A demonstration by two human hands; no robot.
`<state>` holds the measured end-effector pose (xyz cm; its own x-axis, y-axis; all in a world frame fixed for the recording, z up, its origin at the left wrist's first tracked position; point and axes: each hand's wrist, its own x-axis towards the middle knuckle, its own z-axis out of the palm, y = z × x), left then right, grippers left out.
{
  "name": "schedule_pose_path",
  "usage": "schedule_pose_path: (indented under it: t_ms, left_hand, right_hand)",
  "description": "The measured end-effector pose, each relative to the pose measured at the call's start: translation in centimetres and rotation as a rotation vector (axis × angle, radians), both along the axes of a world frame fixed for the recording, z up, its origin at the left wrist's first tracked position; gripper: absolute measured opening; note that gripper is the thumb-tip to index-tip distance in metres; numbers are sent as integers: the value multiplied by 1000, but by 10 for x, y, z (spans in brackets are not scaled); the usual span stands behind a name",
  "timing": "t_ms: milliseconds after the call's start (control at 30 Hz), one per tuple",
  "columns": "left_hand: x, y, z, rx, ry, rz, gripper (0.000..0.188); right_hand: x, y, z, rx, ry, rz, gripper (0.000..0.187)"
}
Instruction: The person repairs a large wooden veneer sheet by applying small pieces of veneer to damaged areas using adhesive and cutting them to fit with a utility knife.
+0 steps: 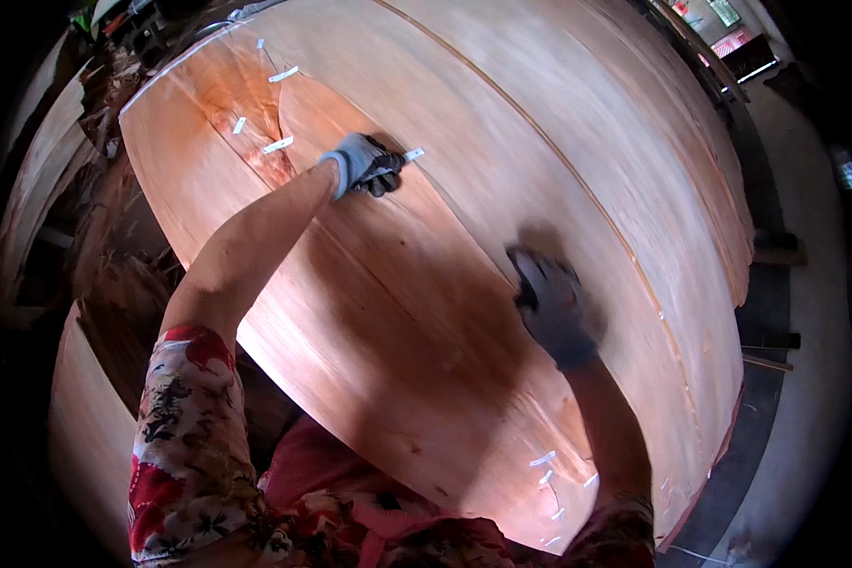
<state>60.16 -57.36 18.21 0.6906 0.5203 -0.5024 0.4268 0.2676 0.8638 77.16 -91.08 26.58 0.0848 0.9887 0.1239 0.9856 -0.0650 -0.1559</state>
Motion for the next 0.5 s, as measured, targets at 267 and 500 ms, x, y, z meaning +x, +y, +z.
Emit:
schedule_pose_path:
  t_ms: [267, 500]
  left_hand:
    - [-3, 5, 6, -31, 23, 61, 23]
    - [-22, 34, -40, 664, -53, -249, 25]
  right_hand:
    - [-45, 188, -69, 29, 105, -108, 69]
    - [-54, 213, -84, 131, -29, 178, 48]
